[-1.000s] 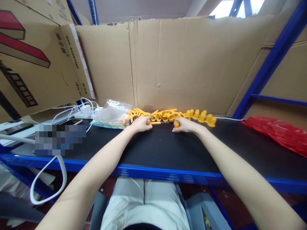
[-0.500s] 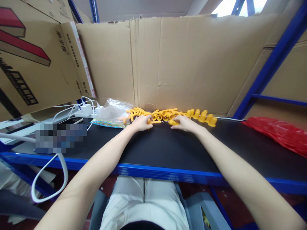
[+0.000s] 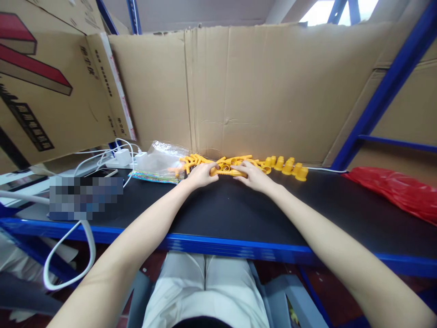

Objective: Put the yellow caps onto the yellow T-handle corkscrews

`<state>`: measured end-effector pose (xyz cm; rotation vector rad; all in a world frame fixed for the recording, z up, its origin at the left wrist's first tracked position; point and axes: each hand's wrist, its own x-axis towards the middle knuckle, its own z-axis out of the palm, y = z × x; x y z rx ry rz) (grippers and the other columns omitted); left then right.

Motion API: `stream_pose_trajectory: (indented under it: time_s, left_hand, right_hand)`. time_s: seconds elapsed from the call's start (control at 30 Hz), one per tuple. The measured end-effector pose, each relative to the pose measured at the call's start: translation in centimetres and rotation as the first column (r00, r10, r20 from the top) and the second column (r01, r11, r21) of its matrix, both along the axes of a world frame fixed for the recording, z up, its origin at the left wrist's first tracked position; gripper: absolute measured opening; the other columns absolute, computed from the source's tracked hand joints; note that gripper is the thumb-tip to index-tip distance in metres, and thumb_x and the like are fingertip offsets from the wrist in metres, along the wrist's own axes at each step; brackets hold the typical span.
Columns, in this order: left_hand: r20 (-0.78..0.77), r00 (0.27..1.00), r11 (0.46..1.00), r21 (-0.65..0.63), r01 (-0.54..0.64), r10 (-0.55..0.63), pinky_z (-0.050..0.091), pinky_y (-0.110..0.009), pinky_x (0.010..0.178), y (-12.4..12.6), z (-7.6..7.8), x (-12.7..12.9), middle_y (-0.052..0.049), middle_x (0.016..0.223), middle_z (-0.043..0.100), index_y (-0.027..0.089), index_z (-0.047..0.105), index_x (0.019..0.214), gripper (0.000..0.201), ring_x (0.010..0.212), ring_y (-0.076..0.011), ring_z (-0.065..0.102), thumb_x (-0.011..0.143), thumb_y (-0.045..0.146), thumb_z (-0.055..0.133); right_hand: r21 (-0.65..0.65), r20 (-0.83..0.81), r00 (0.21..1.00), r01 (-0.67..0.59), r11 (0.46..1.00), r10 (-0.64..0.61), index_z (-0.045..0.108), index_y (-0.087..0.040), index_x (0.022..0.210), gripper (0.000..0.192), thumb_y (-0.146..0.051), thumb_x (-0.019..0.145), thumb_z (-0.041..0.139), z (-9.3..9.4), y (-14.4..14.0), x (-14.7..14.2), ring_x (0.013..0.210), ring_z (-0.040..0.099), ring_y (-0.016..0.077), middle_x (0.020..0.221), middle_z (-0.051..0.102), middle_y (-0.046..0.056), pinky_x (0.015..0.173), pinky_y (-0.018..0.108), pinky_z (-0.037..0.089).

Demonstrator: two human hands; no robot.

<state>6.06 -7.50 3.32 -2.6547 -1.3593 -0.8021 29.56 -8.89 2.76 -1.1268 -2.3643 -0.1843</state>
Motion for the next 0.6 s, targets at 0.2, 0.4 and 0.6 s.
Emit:
stream_pose_trajectory:
  time_s: [0.2, 0.4, 0.6]
  left_hand:
    - [-0.014, 0.999, 1.0, 0.005, -0.031, 0.031, 0.045, -0.028, 0.067, 0.0, 0.2, -0.2, -0.005, 0.084, 0.067, 0.019, 0.063, 0.108, 0.037, 0.072, -0.0187, 0.061, 0.074, 0.028, 0.052]
    - [-0.024, 0.997, 0.997, 0.017, -0.077, 0.078, 0.044, -0.029, 0.07, 0.2, 0.3, -0.6, -0.004, 0.084, 0.067, 0.02, 0.064, 0.104, 0.034, 0.075, -0.0196, 0.061, 0.074, 0.029, 0.052]
    - [0.015, 0.997, 0.994, 0.081, -0.071, 0.07, 0.043, -0.028, 0.067, -0.1, 0.4, -0.4, -0.003, 0.078, 0.065, 0.02, 0.063, 0.1, 0.029, 0.07, -0.0187, 0.06, 0.074, 0.03, 0.052]
  right_hand:
    - [-0.054, -0.123, 0.991, -0.055, 0.997, 0.048, 0.05, -0.021, 0.13, 0.051, -0.03, 0.081, 0.06, -0.2, 0.6, 0.3, 0.107, 0.054, 0.0264, 0.116, 0.055, 0.012, 0.092, 0.047, 0.045]
    - [-0.358, -0.499, 0.866, -0.226, 0.906, 0.02, 0.049, -0.02, 0.119, 0.049, -0.027, 0.073, 0.067, -0.1, 1.3, 1.2, 0.088, 0.065, 0.0168, 0.12, 0.054, 0.011, 0.087, 0.04, 0.051]
    - [-0.516, -0.634, 0.752, -0.24, 0.822, -0.178, 0.051, -0.016, 0.109, 0.035, -0.041, 0.086, 0.054, 0.2, 1.1, 0.6, 0.062, 0.067, 0.0173, 0.074, 0.065, 0.004, 0.075, 0.038, 0.055]
